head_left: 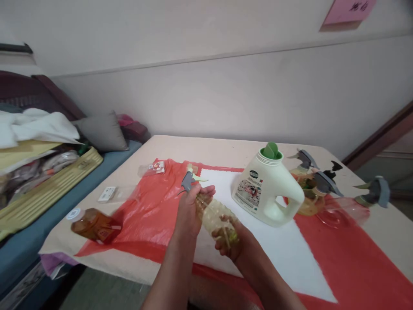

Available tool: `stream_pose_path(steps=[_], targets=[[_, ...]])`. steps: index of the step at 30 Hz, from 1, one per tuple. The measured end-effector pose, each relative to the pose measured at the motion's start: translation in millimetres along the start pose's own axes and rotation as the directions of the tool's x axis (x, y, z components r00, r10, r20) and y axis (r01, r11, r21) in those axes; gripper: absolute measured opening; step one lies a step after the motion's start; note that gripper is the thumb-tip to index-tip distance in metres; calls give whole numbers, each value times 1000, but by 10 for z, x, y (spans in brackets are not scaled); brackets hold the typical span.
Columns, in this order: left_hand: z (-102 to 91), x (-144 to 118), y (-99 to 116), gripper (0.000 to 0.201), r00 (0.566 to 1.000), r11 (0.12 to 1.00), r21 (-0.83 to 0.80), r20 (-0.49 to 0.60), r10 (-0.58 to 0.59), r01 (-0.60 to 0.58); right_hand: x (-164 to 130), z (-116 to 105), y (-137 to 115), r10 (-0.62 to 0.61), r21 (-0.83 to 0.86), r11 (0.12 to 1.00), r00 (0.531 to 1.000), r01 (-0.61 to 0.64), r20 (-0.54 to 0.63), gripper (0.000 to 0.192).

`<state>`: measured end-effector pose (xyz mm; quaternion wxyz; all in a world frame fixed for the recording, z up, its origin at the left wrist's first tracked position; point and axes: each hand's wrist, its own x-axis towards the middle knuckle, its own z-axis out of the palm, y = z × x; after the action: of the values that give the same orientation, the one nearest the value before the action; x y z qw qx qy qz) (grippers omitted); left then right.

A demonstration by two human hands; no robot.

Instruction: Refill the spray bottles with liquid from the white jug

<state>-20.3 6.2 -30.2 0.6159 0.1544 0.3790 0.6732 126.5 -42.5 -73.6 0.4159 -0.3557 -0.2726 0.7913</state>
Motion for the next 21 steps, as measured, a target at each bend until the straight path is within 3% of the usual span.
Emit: stream_pose_path(steps=[3,5,7,10,12,13,15,16,18,19,20,21], targets=[[-29,28,16,24,996,998,41,-70,51,-48,10,-20,14,-284,-304,916,958,262,-30,75],[-46,38,31,24,995,998,40,-82,58,-55,5,-15,-15,-342,-329,890,939,315,-26,83],[-55,36,45,24,996,998,27,-63,66,-65,-6,0,-65,-244,-178,956,968,231,-52,75],[-52,12,53,21,997,996,36,8,75,-76,-27,14,-134,21,65,998,999,-19,-28,64],[-48,-3,46,19,996,996,59,53,67,-70,-41,9,-146,111,69,991,992,-114,53,65],[-47,-6,39,18,996,995,72,62,67,-71,-47,4,-141,96,15,995,993,-97,75,63],[-49,-1,20,18,996,993,93,54,70,-75,-54,-10,-118,-55,-212,975,998,60,30,64],[-50,5,10,18,997,992,99,42,70,-74,-53,-18,-105,-187,-371,913,982,169,-12,68],[-51,18,-6,19,998,993,103,22,61,-63,-41,-37,-87,-426,-639,708,903,300,-48,76],[-50,22,-11,19,998,993,102,15,58,-60,-31,-49,-85,-469,-693,650,882,312,-42,78],[-47,22,-12,20,998,993,97,8,60,-61,-21,-61,-87,-456,-685,658,889,314,-31,77],[-43,20,-11,20,998,994,90,9,61,-61,-12,-72,-94,-396,-619,727,918,299,-22,75]])
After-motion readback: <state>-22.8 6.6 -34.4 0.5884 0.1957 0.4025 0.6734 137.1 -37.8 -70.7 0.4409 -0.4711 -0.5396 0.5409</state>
